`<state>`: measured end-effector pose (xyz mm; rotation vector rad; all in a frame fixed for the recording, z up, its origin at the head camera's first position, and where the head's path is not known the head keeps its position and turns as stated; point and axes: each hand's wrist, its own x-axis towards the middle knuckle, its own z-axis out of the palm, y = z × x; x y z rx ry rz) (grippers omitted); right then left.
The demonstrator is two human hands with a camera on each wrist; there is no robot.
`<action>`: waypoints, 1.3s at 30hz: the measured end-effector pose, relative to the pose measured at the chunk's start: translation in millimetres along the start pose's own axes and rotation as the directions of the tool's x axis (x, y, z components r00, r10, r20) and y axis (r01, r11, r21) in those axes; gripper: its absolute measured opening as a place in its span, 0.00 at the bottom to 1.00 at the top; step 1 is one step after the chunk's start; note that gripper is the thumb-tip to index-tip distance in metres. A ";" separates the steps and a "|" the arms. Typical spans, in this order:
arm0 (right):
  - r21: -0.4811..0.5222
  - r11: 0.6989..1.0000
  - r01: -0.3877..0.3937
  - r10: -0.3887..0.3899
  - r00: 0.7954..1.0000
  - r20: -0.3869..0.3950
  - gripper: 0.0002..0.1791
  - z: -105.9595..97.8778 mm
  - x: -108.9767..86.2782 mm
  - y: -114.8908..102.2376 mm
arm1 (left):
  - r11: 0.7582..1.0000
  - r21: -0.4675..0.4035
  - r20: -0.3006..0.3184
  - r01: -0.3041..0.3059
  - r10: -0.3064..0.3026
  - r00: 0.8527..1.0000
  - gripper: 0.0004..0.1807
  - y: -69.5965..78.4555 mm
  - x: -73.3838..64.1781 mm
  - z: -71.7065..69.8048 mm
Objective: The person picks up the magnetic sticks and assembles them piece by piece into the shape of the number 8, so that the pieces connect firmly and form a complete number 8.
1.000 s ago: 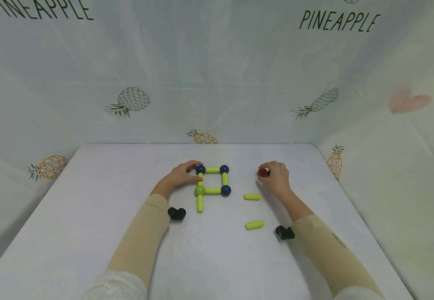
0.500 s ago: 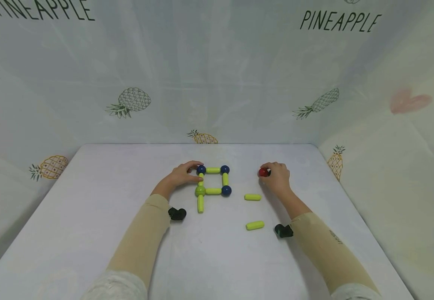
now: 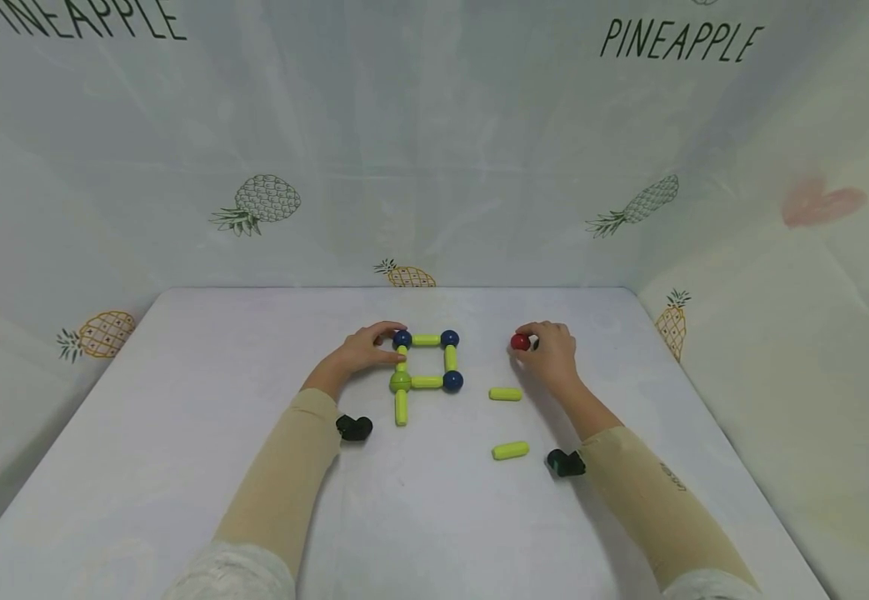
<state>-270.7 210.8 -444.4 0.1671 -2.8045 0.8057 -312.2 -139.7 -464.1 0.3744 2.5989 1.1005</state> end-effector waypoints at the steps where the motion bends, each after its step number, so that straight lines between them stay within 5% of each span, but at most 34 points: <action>1: 0.004 1.000 -0.001 0.001 1.000 0.004 0.18 -0.4 -0.6 -2.0 | 1.000 -0.002 -0.001 0.000 0.000 1.000 0.37 -0.2 0.3 0.1; 18: 0.104 0.994 -0.020 0.012 0.997 0.071 0.18 6.0 -16.4 -30.9 | 1.000 0.004 0.010 -0.016 0.016 1.000 0.36 1.0 -2.6 -2.1; 39: 0.271 0.961 0.061 -0.109 0.980 0.166 0.18 12.5 -43.2 -68.1 | 1.000 0.008 0.007 -0.009 0.009 1.000 0.36 3.7 -3.9 -2.1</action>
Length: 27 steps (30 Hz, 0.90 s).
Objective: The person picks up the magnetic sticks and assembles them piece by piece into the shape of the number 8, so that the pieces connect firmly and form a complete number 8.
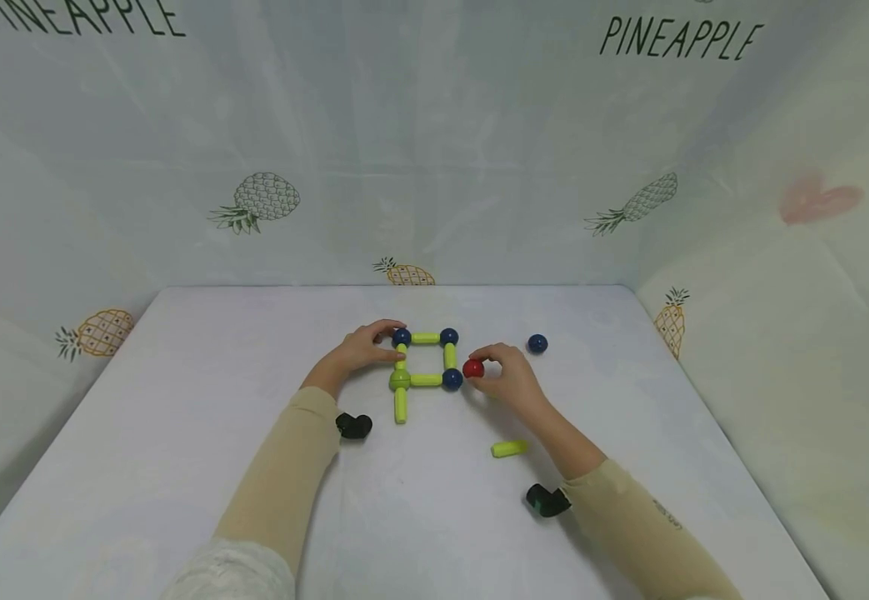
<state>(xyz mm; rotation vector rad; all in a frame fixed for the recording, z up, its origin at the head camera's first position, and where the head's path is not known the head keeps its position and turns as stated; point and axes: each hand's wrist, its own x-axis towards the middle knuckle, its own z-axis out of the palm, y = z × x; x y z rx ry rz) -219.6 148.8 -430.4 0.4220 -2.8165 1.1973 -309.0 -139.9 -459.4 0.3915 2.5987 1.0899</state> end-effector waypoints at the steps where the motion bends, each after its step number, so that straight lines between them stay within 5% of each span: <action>1: 0.004 1.000 0.006 -0.006 1.000 0.004 0.18 0.9 -1.0 -1.4 | 1.000 0.000 0.000 -0.003 0.003 1.000 0.36 0.3 0.1 0.0; 27: 0.126 0.990 -0.062 0.045 0.990 0.133 0.17 27.9 -25.9 -35.5 | 1.000 0.019 -0.001 0.005 -0.005 1.000 0.36 0.7 0.5 -0.5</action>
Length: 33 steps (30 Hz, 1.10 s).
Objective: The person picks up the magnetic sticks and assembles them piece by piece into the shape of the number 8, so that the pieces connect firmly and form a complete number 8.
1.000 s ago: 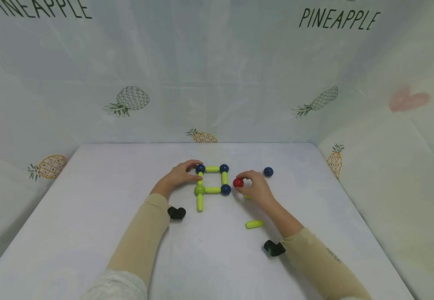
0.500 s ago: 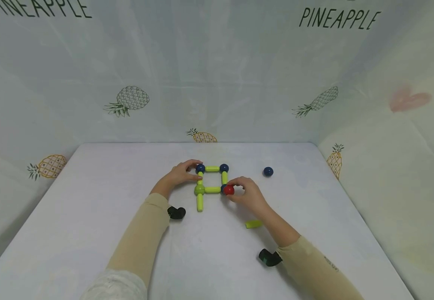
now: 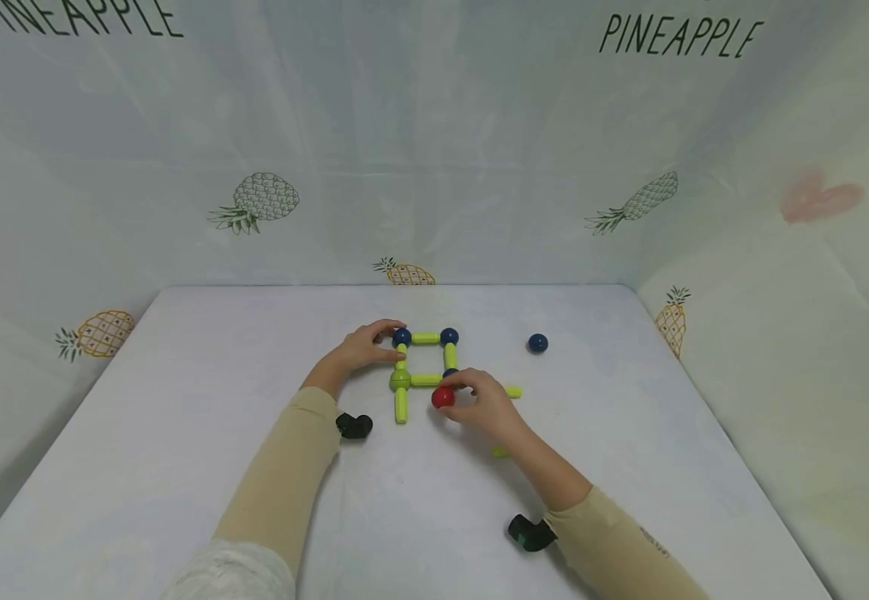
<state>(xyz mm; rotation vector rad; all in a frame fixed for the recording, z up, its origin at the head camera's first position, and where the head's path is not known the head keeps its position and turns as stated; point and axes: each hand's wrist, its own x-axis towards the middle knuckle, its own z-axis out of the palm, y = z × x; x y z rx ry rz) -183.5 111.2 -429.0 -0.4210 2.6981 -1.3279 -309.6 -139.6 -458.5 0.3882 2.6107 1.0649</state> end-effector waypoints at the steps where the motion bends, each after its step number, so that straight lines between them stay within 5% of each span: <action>1: 0.000 1.000 -0.003 0.003 1.000 0.005 0.17 1.3 -0.9 -0.5 | 1.000 -0.002 0.003 0.002 -0.002 1.000 0.36 0.0 0.1 0.2; 19: 0.000 0.993 0.119 -0.118 0.988 0.097 0.17 25.7 -7.1 -0.1 | 1.000 -0.008 -0.008 -0.002 0.002 1.000 0.36 -1.3 -0.8 1.0; 33: 0.020 0.997 0.074 -0.076 0.986 0.149 0.17 38.3 -8.2 -3.6 | 1.000 -0.005 -0.007 -0.011 0.011 1.000 0.36 -3.6 1.9 0.7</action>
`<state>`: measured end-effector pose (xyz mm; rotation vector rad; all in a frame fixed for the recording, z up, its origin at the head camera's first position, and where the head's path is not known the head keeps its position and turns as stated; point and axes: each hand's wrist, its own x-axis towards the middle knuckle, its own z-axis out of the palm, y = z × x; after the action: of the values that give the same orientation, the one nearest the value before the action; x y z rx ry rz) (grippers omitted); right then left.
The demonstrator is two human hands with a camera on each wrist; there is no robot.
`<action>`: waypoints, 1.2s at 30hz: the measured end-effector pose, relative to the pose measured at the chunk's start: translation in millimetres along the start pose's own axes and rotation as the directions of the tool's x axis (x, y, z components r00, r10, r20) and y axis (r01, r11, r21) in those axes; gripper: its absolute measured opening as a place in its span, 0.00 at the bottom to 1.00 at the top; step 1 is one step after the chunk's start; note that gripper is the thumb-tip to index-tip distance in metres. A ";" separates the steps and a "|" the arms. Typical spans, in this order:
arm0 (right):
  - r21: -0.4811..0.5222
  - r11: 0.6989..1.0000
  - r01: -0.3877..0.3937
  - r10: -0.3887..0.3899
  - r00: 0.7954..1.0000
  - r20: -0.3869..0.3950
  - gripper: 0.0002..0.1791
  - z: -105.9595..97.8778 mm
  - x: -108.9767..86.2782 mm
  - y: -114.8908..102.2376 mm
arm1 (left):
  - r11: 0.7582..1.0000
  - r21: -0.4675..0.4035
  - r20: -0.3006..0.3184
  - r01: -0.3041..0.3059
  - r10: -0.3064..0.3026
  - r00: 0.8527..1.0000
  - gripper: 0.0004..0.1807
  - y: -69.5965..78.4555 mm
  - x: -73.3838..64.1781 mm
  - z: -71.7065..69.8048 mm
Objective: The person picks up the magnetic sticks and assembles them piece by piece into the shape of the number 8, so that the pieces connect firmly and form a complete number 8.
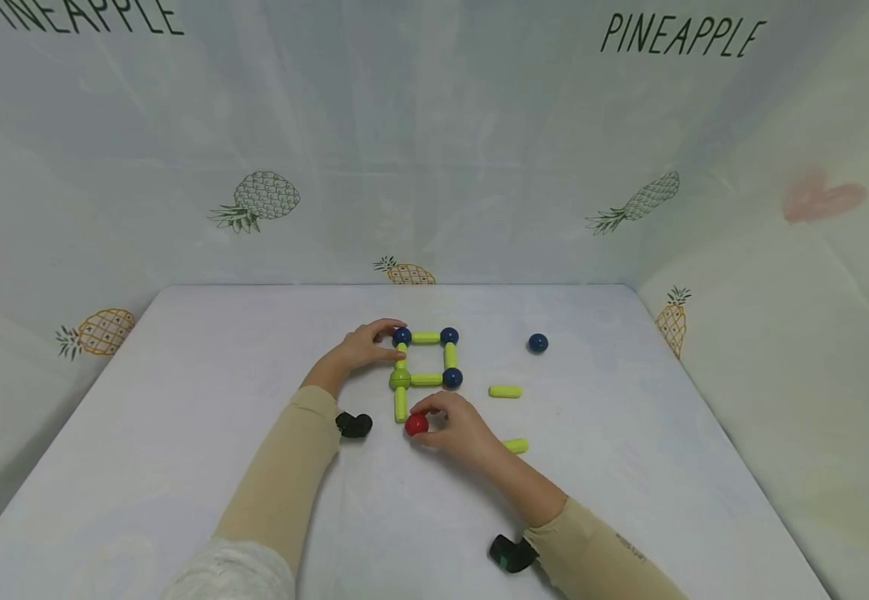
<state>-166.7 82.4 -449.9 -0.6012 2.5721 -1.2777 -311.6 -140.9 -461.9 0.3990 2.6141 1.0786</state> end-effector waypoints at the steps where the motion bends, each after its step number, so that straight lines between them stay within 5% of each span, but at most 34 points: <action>1: -0.001 1.000 -0.002 0.002 1.000 0.005 0.17 0.4 0.6 -0.4 | 1.000 -0.001 -0.001 0.000 0.000 1.000 0.36 0.0 0.0 -0.1; 22: -0.057 0.995 -0.076 0.080 0.994 0.070 0.16 4.8 8.7 -11.3 | 1.000 0.001 0.002 -0.019 0.019 1.000 0.36 0.0 -0.8 -0.8; 36: -0.063 0.996 -0.056 0.061 0.995 0.084 0.15 4.9 10.6 -12.7 | 1.000 -0.003 -0.004 -0.001 0.001 1.000 0.36 1.8 -2.2 -0.3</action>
<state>-171.1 67.3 -442.7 -0.5742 2.5463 -1.1346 -309.4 -140.7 -460.1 0.3988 2.6156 1.0843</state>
